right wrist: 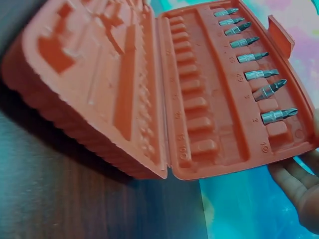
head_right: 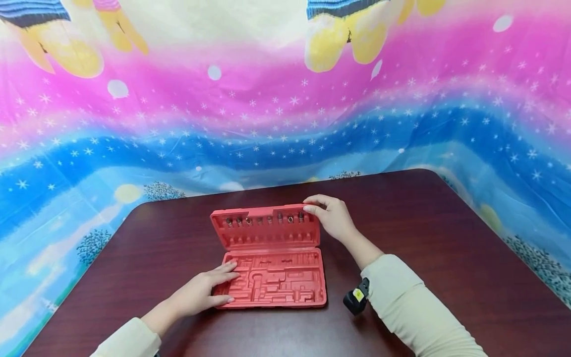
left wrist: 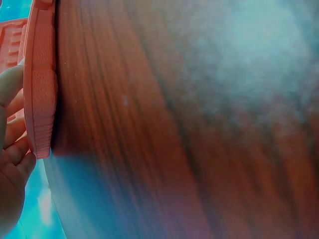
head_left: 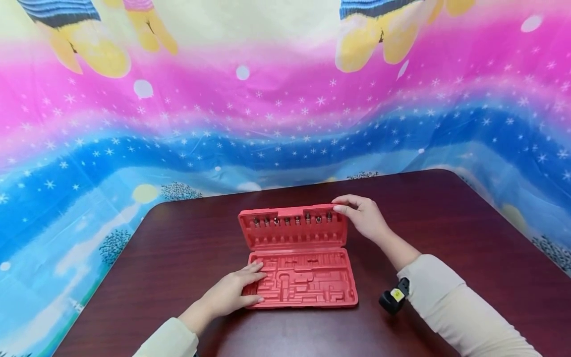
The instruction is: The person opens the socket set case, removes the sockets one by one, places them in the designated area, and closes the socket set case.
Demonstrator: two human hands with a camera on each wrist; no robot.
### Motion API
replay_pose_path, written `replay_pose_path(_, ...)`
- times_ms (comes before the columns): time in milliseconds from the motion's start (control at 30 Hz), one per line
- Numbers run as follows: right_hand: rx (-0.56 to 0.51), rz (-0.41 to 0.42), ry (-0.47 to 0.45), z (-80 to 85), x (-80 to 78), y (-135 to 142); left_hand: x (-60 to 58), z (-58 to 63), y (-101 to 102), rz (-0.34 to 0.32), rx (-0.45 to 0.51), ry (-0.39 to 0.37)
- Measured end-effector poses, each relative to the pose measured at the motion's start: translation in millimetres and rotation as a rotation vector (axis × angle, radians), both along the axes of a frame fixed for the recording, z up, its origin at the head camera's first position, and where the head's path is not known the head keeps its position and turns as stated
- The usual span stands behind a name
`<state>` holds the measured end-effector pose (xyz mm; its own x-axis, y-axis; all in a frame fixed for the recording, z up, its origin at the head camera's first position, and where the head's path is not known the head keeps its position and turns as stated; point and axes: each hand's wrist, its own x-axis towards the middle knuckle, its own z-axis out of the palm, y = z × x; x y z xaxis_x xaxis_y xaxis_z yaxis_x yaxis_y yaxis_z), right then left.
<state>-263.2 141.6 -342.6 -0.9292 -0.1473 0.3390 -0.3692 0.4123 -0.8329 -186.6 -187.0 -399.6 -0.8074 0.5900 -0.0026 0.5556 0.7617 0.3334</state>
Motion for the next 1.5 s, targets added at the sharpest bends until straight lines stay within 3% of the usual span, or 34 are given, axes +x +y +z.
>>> replay_pose_path(233, -0.258, 0.077, -0.193, -2.8, -17.0, 3, 3.4, -2.4, -2, -0.03, 0.016, 0.057)
replay_pose_path(400, -0.376, 0.041, -0.266, -12.2, -27.1, 3, 5.0, -1.6, -2, -0.03, 0.018, 0.055)
replay_pose_path(533, -0.399, 0.0, -0.308, -20.2, -34.9, 1, 6.4, -1.0, -1, -0.03, 0.013, 0.055)
replay_pose_path(967, -0.274, -0.113, -0.29, -42.7, -52.0, -7, 7.4, -2.4, -2, -0.039, 0.002, 0.082)
replay_pose_path(1100, -0.208, -0.137, -0.333, -50.4, -53.4, -8, 8.3, -2.8, -1, -0.035, 0.002, 0.074)
replay_pose_path(1367, 0.043, -0.016, -0.432, -62.7, -55.9, -3, 8.9, -3.6, -3, -0.058, 0.013, 0.112)
replay_pose_path(1500, 0.097, 0.007, -0.439, -61.4, -55.9, -3, 8.2, -4.2, -3, -0.061, 0.025, 0.117)
